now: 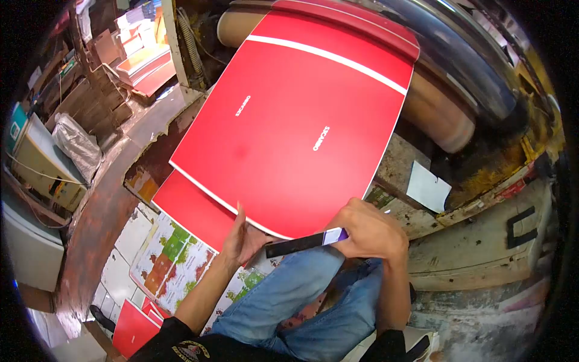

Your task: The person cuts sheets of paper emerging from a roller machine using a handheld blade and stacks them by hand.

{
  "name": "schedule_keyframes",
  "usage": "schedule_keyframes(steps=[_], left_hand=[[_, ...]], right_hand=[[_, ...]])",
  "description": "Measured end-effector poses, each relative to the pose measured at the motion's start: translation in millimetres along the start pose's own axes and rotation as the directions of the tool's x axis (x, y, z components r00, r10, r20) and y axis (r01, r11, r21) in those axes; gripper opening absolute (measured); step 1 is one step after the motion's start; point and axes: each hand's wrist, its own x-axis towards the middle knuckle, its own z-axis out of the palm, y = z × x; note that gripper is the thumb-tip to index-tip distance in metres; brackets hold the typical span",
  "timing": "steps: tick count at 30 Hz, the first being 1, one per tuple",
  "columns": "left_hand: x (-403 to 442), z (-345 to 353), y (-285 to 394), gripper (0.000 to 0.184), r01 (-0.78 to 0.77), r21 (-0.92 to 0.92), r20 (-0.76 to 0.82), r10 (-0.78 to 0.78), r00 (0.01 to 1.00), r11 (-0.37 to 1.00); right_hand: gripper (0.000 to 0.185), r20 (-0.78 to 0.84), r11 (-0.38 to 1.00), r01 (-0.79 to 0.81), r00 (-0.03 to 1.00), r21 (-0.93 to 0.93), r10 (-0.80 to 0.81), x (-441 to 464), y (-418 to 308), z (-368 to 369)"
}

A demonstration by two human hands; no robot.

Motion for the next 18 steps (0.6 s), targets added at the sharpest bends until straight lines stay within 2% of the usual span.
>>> schedule_keyframes(steps=[1,2,3,4,6,7,9,10,12,14,16,18], left_hand=[[4.6,-14.3,1.3,0.056,0.012,0.009,-0.060,-0.011,0.998,1.000],[4.2,-11.2,-2.1,0.056,0.018,0.009,-0.055,-0.018,0.998,1.000],[3.0,-5.8,-5.7,0.055,-0.001,0.269,-0.212,0.060,0.976,0.963],[1.5,-3.9,-8.7,0.055,0.021,0.512,-0.335,0.176,0.926,0.859],[-7.6,-13.2,-11.6,0.049,0.001,0.511,-0.350,0.206,0.914,0.860],[-13.2,-15.3,-8.7,0.047,0.020,0.532,-0.346,0.196,0.918,0.847],[-24.8,-22.3,-6.3,0.044,0.039,0.562,-0.348,0.193,0.918,0.826],[-30.1,-23.0,-6.2,0.044,0.042,0.573,-0.353,0.200,0.914,0.819],[-40.5,-17.6,-5.2,0.047,0.073,0.575,-0.340,0.156,0.927,0.815],[-48.7,-17.6,-5.5,0.048,0.062,0.592,-0.340,0.179,0.923,0.803],[-56.7,-15.0,-6.2,0.040,0.008,0.533,-0.342,0.207,0.917,0.846],[-65.2,-16.3,-4.1,0.039,-0.029,0.508,-0.327,0.224,0.918,0.861]], right_hand=[[0.020,0.082,0.998,-0.057,0.995,0.023,0.055,0.5,-7.8,-6.9],[0.024,0.166,0.992,-0.116,0.980,0.043,0.107,-0.6,-11.4,-10.7],[0.030,0.137,0.996,-0.003,0.991,0.090,-0.010,-3.6,8.5,-0.4],[0.030,0.133,0.996,-0.007,0.991,0.086,-0.005,-6.3,23.7,0.2],[0.029,0.204,0.871,0.081,0.958,0.484,-0.203,-10.4,49.6,-10.5],[0.022,0.237,0.796,-0.171,0.971,0.580,0.036,-16.9,48.1,-22.6],[0.020,0.058,0.733,-0.297,0.941,0.612,0.333,-27.8,84.4,-36.0],[0.023,-0.182,0.686,-0.214,0.871,0.695,0.456,-26.5,98.7,-32.5],[0.029,-0.582,0.691,0.009,0.546,0.723,0.602,-15.9,131.1,-30.8],[0.030,-0.649,0.692,-0.009,0.337,0.722,0.682,-4.7,150.2,-32.4],[0.032,-0.650,0.701,-0.031,0.347,0.712,0.676,3.3,170.6,-31.4],[0.033,-0.644,0.707,-0.056,0.365,0.705,0.672,7.6,182.6,-26.7]])
